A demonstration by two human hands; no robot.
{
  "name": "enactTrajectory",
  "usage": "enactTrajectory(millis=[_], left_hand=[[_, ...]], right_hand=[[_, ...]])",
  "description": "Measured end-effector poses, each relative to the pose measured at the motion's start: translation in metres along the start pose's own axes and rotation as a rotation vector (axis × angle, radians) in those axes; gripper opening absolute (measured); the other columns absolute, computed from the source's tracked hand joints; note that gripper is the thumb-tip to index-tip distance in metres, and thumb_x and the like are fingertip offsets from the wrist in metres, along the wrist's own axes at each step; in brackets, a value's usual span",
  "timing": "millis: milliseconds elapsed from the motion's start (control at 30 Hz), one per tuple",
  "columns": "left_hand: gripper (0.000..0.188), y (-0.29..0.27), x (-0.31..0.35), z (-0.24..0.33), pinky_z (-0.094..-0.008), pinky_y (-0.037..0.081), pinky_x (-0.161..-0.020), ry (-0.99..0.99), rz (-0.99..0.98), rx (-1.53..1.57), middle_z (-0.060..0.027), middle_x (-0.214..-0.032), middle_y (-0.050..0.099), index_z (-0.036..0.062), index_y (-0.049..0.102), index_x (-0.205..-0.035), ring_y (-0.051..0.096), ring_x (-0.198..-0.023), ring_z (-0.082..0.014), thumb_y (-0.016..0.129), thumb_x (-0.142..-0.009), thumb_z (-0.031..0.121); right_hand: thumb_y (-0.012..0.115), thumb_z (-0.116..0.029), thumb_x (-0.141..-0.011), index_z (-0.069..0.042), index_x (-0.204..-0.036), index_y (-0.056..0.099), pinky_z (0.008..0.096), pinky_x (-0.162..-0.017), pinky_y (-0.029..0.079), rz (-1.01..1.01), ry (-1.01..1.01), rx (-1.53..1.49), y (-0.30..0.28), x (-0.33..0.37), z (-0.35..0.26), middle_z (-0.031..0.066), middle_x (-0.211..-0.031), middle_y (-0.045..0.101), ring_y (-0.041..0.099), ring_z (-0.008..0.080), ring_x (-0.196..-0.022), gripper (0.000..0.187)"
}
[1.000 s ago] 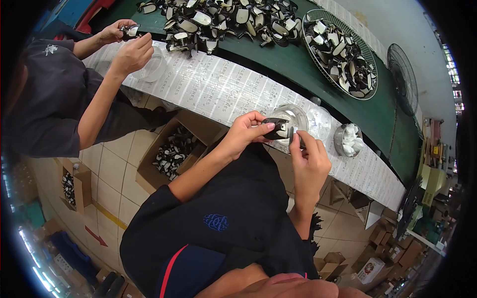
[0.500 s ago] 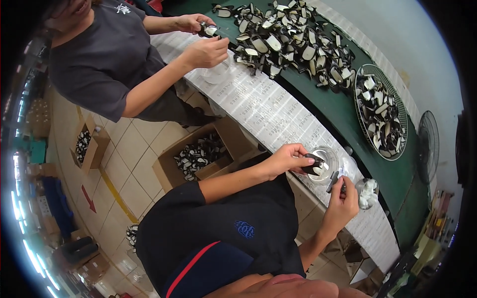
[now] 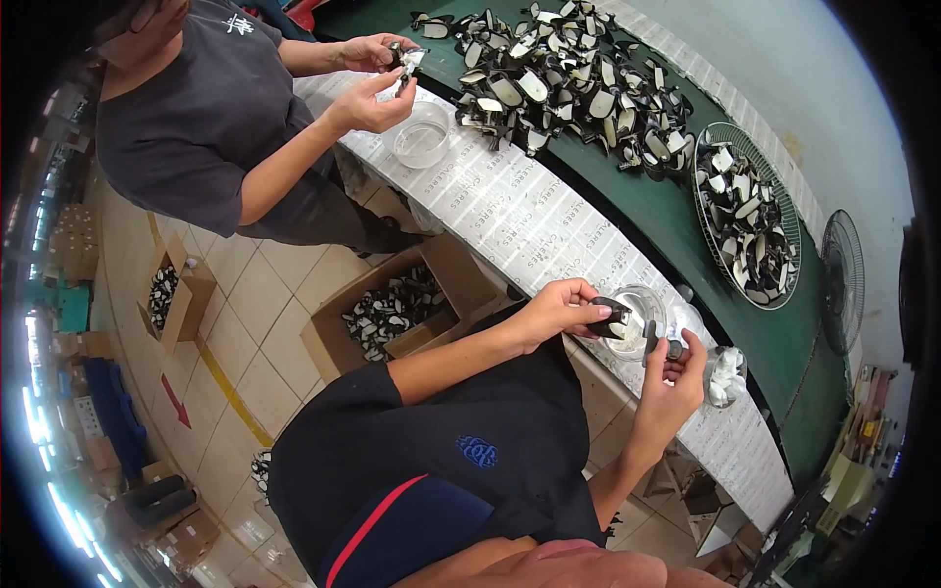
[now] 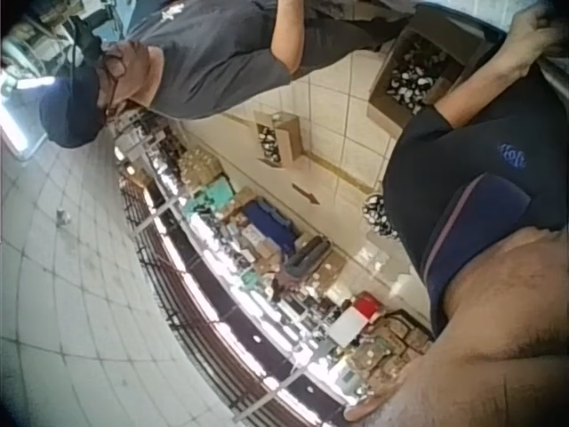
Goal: Assembling small components onto a shoe upper at a manufacturing workstation.
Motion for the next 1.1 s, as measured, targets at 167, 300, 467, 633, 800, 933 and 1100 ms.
enactTrajectory(millis=[167, 300, 467, 633, 800, 933, 1100], left_hand=[[0.028, -0.001, -0.001, -0.003, -0.027, 0.06, -0.071, -0.004, 0.005, -0.004, -0.0085, -0.092, 0.066, -0.0003, 0.056, -0.101, 0.069, -0.081, -0.0143, 0.072, -0.09, 0.02], [0.029, 0.0, -0.001, -0.004, -0.0276, 0.059, -0.072, -0.006, 0.003, -0.008, -0.0081, -0.092, 0.065, 0.0, 0.056, -0.101, 0.068, -0.081, -0.0143, 0.072, -0.09, 0.021], [0.028, 0.0, -0.001, -0.004, -0.0285, 0.059, -0.074, -0.004, 0.003, -0.009, -0.0082, -0.093, 0.065, 0.0002, 0.057, -0.101, 0.068, -0.083, -0.0143, 0.072, -0.09, 0.021], [0.028, -0.001, -0.001, -0.004, -0.0294, 0.059, -0.075, -0.009, 0.008, -0.003, -0.0084, -0.095, 0.064, -0.0002, 0.057, -0.103, 0.068, -0.085, -0.0146, 0.071, -0.09, 0.021], [0.027, -0.001, -0.001, -0.005, -0.0304, 0.06, -0.076, -0.011, -0.008, 0.019, -0.008, -0.095, 0.064, -0.0005, 0.056, -0.104, 0.068, -0.085, -0.0152, 0.07, -0.091, 0.019], [0.027, -0.002, 0.0, -0.004, -0.0308, 0.06, -0.076, -0.016, -0.002, 0.011, -0.0085, -0.096, 0.064, -0.0007, 0.055, -0.104, 0.068, -0.087, -0.0157, 0.07, -0.092, 0.019], [0.027, 0.0, 0.001, -0.003, -0.0309, 0.06, -0.076, -0.016, 0.002, 0.013, -0.0088, -0.097, 0.064, -0.0005, 0.055, -0.104, 0.068, -0.086, -0.0158, 0.07, -0.092, 0.018]], right_hand=[[0.068, -0.003, -0.084, 0.004, -0.115, 0.059, 0.0251, -0.057, 0.046, -0.005, -0.014, -0.093, -0.002, -0.001, 0.007, 0.0078, -0.087, 0.06, 0.053, 0.011, -0.064, 0.033], [0.069, 0.001, -0.082, 0.003, -0.113, 0.059, 0.0224, -0.061, 0.044, 0.0, 0.019, -0.235, 0.003, 0.001, 0.014, 0.0051, -0.086, 0.058, 0.052, 0.0094, -0.067, 0.033], [0.068, 0.003, -0.083, 0.002, -0.112, 0.059, 0.0194, -0.063, 0.041, -0.02, 0.138, -0.483, 0.013, 0.004, 0.027, 0.0007, -0.087, 0.056, 0.05, 0.006, -0.071, 0.03], [0.066, 0.002, -0.086, 0.003, -0.112, 0.059, 0.0189, -0.064, 0.04, -0.094, 0.237, -0.617, 0.019, 0.006, 0.035, -0.0017, -0.088, 0.055, 0.048, 0.0041, -0.073, 0.027], [0.06, -0.014, -0.096, 0.0, -0.106, 0.059, 0.0179, -0.063, 0.037, -0.138, 0.312, -0.711, 0.027, 0.011, 0.061, -0.0016, -0.086, 0.055, 0.046, 0.0033, -0.074, 0.017], [0.058, -0.02, -0.099, -0.001, -0.102, 0.057, 0.0203, -0.058, 0.035, -0.106, 0.249, -0.533, 0.021, 0.013, 0.042, -0.0034, -0.078, 0.053, 0.044, 0.0044, -0.066, 0.02], [0.06, -0.018, -0.097, -0.001, -0.106, 0.054, 0.0217, -0.054, 0.035, -0.13, 0.246, -0.431, 0.021, 0.014, 0.037, -0.0022, -0.073, 0.051, 0.044, 0.0052, -0.062, 0.02]])
Point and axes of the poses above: each hand's wrist, its own x-axis away from the middle knuckle, its own y-axis out of the palm, z = x × y, the point moved 4 cm from there along -x, towards the middle knuckle
